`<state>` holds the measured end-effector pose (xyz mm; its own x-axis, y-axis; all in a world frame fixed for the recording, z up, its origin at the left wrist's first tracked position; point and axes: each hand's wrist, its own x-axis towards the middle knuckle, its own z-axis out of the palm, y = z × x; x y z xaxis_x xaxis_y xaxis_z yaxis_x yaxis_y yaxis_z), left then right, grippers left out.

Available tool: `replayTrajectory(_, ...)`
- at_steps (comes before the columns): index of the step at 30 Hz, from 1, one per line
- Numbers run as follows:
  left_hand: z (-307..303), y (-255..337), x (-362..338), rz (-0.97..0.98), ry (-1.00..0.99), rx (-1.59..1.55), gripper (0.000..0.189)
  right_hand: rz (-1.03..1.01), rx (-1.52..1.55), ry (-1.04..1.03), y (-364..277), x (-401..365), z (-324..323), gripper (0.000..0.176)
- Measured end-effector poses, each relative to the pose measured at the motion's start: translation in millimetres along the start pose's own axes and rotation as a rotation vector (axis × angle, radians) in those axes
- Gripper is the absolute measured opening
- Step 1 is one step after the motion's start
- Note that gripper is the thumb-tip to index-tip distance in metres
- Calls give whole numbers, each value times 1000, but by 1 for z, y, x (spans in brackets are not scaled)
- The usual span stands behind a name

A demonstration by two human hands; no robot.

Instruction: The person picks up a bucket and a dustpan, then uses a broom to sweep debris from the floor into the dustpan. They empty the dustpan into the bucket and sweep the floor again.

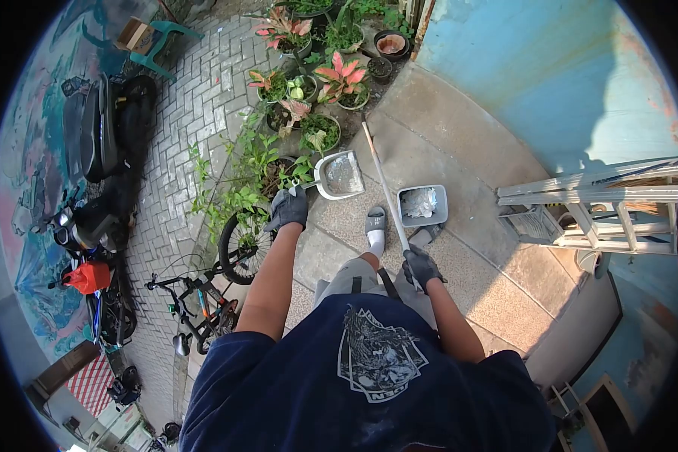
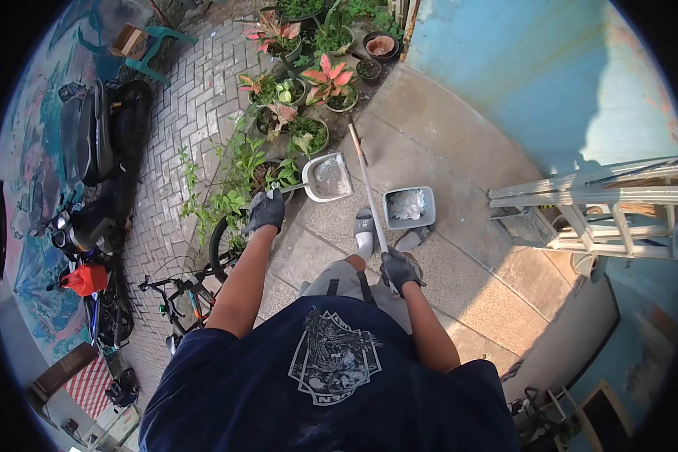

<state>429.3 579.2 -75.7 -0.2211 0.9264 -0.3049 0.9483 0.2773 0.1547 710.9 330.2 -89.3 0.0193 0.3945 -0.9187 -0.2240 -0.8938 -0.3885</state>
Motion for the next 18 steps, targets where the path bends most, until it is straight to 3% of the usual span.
replayTrajectory(2,3,-2,-2,-29,-1,2,55,-21,-312,200,-18,14,-4,27)
replayTrajectory(3,5,-2,-3,-14,-1,11,55,-19,-312,200,-13,38,-9,27)
replayTrajectory(5,7,-1,-5,0,0,21,56,-181,-969,405,28,118,-17,29)
replayTrajectory(6,8,-1,-6,3,10,14,56,-182,-968,402,45,143,-12,29)
replayTrajectory(8,15,-5,-4,11,20,12,56,-317,-1406,17,68,174,4,37)
replayTrajectory(9,28,-12,0,18,54,21,56,-326,-1357,64,47,120,12,37)
replayTrajectory(10,35,-16,1,27,85,31,56,-186,-1026,119,49,103,23,36)
replayTrajectory(13,16,-6,-11,37,12,6,56,-140,-778,31,13,13,23,38)
replayTrajectory(15,19,-14,-10,38,31,5,56,69,-194,-135,17,-10,12,29)
replayTrajectory(18,13,-25,-11,42,89,-9,54,-11,-74,-38,25,-33,2,23)
